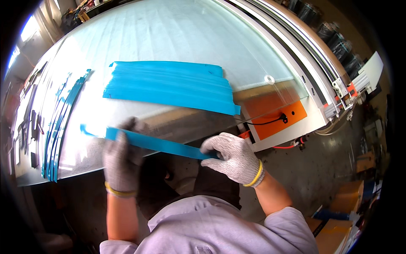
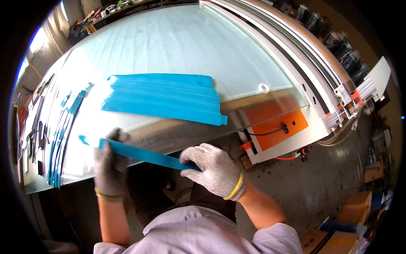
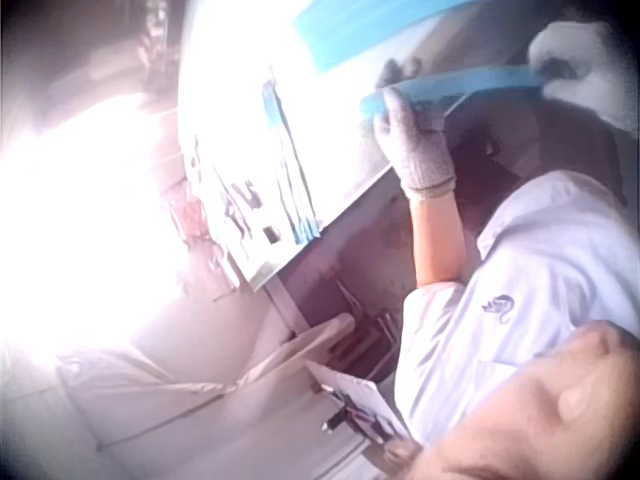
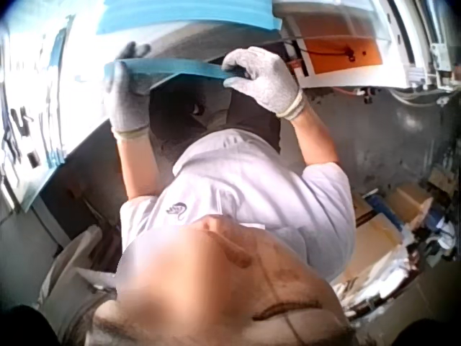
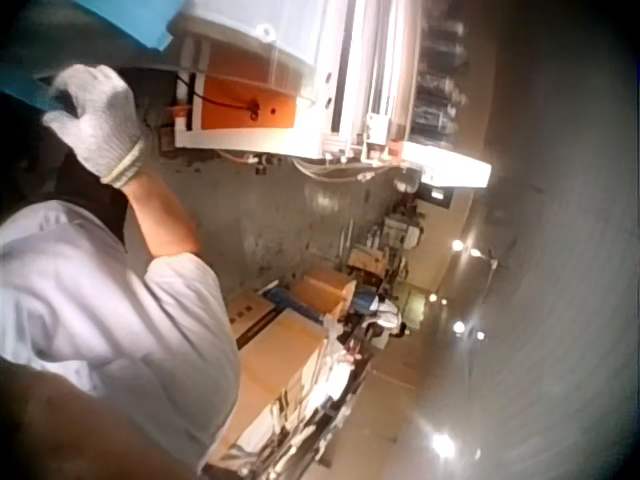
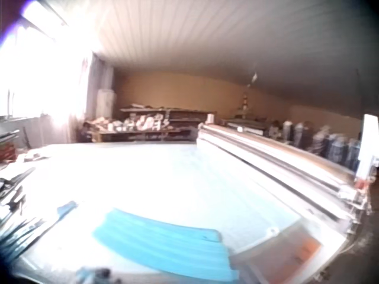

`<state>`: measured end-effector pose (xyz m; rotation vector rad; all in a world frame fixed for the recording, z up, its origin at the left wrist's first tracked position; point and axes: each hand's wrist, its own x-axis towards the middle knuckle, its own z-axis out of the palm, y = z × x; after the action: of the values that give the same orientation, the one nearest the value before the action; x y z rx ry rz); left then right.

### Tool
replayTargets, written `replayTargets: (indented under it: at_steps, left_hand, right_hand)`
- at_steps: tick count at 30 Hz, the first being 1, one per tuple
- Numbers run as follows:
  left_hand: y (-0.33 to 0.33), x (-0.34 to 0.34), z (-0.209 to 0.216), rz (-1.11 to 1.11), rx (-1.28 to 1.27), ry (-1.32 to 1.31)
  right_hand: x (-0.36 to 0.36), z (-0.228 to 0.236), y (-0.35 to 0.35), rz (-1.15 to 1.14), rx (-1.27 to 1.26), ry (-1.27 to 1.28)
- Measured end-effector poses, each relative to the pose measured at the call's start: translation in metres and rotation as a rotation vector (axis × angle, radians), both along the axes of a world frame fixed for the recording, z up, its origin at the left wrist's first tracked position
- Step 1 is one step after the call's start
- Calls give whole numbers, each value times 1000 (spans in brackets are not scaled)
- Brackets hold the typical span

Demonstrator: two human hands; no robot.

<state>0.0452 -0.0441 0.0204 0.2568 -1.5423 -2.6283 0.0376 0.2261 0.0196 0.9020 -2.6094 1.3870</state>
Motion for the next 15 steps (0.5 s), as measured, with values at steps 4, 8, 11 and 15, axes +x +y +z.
replayTargets:
  at_steps: [4,8,11,15]
  left_hand:
    - [-53,-46,61,10,-373,469]
    - [-60,-105,148,-173,-896,1108]
    - [-50,-125,169,-284,-996,1272]
    - [-48,-142,177,-162,-1298,1424]
  right_hand:
    - [-16,-7,-20,-5,-141,-13]
    - [-36,-5,-41,-20,-405,-92]
    - [-43,-5,-45,-1,-403,-238]
    - [-47,-19,-43,11,-319,-173]
